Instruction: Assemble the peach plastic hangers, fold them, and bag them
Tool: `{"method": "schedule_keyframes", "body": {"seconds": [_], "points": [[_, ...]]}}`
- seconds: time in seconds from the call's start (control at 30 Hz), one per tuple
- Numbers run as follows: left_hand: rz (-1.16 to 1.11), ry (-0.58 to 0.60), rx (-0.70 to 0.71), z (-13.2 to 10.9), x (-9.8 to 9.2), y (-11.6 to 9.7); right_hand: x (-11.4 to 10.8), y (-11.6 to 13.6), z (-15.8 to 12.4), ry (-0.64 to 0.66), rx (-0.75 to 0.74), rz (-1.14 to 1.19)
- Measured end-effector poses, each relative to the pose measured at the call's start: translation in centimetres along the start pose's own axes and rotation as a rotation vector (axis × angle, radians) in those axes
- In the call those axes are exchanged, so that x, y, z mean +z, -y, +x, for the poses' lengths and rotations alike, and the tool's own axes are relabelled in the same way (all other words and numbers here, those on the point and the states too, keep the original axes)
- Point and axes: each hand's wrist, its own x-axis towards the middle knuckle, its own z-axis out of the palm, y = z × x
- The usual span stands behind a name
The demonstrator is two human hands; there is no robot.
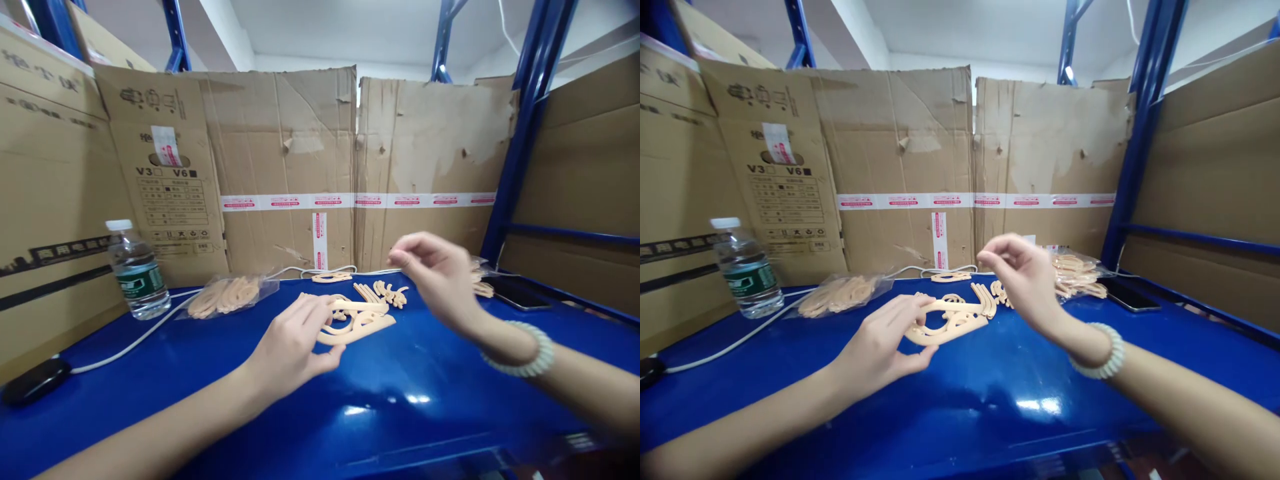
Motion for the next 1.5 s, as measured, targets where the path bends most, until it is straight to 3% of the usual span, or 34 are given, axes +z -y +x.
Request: {"method": "schedule_keyframes", "body": {"seconds": [0.1, 0.2, 0.3, 0.4, 0.53, 0.7, 0.8, 1.0, 1.23, 1.5], "points": [[0.055, -0.055, 0.069, -0.4, 0.1, 0.1, 0.9, -1.5, -1.7, 0.154, 0.255, 0.192], [0.083, -0.062, 0.076, -0.5, 0.4, 0.4, 1.5, -2.4, -3.4, 0.492, 0.592, 0.426], [0.099, -0.053, 0.091, -0.6, 0.9, 0.6, 2.2, -2.5, -4.4, 0.665, 0.707, 0.489], [0.074, 0.008, 0.080, -1.0, 1.4, 0.6, 2.9, -2.8, -5.1, 0.657, 0.675, 0.460], [-0.008, 0.041, -0.058, -1.6, 1.9, 0.5, 3.2, -3.3, -5.7, 0.623, 0.564, 0.351], [-0.053, -0.056, -0.140, -1.4, 1.9, 0.7, 3.1, -2.9, -6.1, 0.535, 0.176, 0.020], [-0.094, -0.069, -0.160, -1.2, 1.8, 0.5, 3.0, -2.6, -6.2, 0.513, 0.078, -0.044], [-0.175, 0.009, -0.278, -1.5, 1.7, 0.1, 3.0, -2.9, -6.0, 0.485, 0.206, 0.085], [-0.334, 0.042, -0.601, -1.8, 1.8, 1.3, 2.8, -3.3, -5.0, 0.425, 0.463, 0.240], [-0.415, 0.025, -0.665, -1.1, 1.4, 1.5, 2.6, -3.4, -4.3, 0.278, 0.657, 0.345]]}}
